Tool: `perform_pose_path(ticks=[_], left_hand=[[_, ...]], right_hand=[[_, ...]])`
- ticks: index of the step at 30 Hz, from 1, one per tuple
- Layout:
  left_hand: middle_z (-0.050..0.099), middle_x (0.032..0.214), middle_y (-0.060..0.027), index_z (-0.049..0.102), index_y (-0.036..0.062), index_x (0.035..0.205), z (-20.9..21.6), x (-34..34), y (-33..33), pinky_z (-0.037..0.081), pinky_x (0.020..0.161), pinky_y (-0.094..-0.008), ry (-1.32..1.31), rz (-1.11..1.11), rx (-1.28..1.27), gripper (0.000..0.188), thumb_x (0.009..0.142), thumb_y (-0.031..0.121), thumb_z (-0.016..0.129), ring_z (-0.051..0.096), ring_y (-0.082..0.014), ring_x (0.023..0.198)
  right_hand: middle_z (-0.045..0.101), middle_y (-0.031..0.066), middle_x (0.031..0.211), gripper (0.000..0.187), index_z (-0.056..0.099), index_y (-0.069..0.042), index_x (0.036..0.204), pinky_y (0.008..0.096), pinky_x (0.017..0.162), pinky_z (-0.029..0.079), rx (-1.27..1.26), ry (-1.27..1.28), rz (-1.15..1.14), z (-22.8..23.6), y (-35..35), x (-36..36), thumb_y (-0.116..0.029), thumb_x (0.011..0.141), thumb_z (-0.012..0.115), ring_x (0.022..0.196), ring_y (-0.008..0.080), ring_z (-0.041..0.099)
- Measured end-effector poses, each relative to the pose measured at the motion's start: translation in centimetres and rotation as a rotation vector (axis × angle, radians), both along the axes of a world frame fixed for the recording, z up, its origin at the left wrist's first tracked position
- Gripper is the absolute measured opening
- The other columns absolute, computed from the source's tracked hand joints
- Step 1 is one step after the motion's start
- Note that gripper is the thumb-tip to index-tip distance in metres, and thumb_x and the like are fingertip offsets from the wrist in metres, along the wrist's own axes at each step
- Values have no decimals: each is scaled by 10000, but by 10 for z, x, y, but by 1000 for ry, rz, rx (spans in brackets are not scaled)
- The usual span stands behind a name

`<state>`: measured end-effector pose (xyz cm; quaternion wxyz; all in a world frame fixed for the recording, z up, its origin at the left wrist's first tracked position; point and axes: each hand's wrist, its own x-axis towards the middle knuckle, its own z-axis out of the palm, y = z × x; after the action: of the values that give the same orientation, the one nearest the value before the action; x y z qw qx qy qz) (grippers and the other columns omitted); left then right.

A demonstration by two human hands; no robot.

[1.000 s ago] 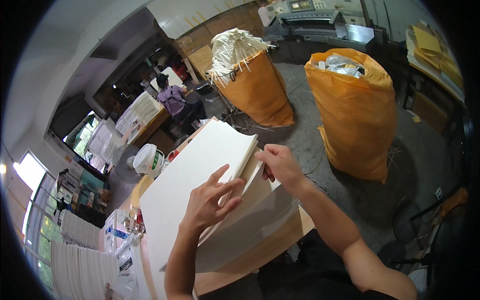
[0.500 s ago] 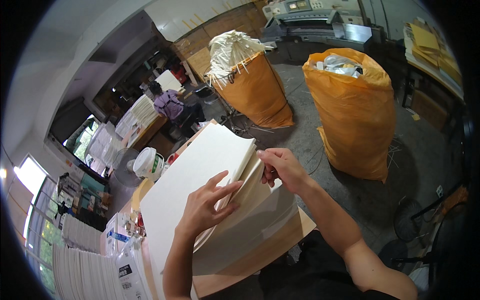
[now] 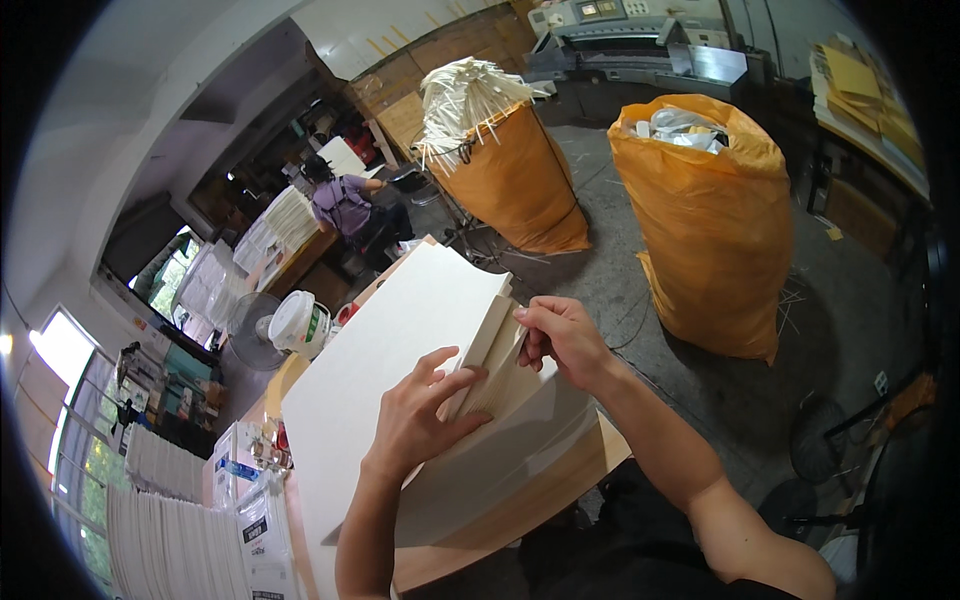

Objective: The person picks up individual sheets of white paper and stacks them neatly onto a pile on a workbench.

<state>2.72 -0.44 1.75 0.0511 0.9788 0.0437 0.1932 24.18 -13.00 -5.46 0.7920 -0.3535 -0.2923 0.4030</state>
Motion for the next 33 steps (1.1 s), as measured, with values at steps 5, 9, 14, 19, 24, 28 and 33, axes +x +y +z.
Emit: perform_pose_path(ticks=[5,9,14,19,24,28,33], left_hand=[[679,1393,-103,729,235,1305,9,0,2,625,851,-398,71,-3,-58,569,769,192,913,749,-310,1109],[648,1453,-144,726,233,1327,3,0,5,623,852,-393,-16,10,19,494,855,132,828,764,-319,1069],[623,1483,-179,722,236,1318,7,0,0,626,843,-404,69,39,22,474,865,131,814,774,-322,1050],[657,1443,-145,732,242,1287,7,0,-8,630,850,-404,53,47,14,586,740,216,943,760,-307,1095],[696,1390,-103,742,236,1279,7,2,2,628,867,-399,26,6,-82,612,710,230,966,737,-306,1145],[659,1423,-110,737,324,1302,7,0,8,629,790,-382,20,-3,-41,553,786,383,927,779,-301,1021],[644,1437,-134,715,339,1332,4,-1,6,624,793,-377,45,-20,32,574,796,391,914,772,-298,952]], right_hand=[[597,32,620,337,566,-97,749,276,467,471,16,-101,-25,-8,-3,6,-228,1040,674,569,165,675],[613,38,635,338,585,-82,756,258,469,473,-39,-184,-82,-1,-7,1,-236,1044,674,569,142,662],[628,60,647,325,562,-87,750,295,490,491,36,9,-2,3,0,2,-194,1035,676,594,189,692],[626,73,646,321,558,-89,748,307,511,507,48,61,12,1,1,1,-179,1036,668,602,206,695],[602,52,646,315,570,-90,753,316,486,495,20,-57,-105,-4,-5,4,-204,1021,689,556,200,641],[612,94,744,287,618,-53,835,420,728,560,-129,-1130,-986,-12,-30,-21,-282,969,727,722,270,661],[692,119,1188,405,738,-116,1201,533,1195,368,56,-1553,-569,-31,-30,-33,-395,909,761,1244,336,621]])
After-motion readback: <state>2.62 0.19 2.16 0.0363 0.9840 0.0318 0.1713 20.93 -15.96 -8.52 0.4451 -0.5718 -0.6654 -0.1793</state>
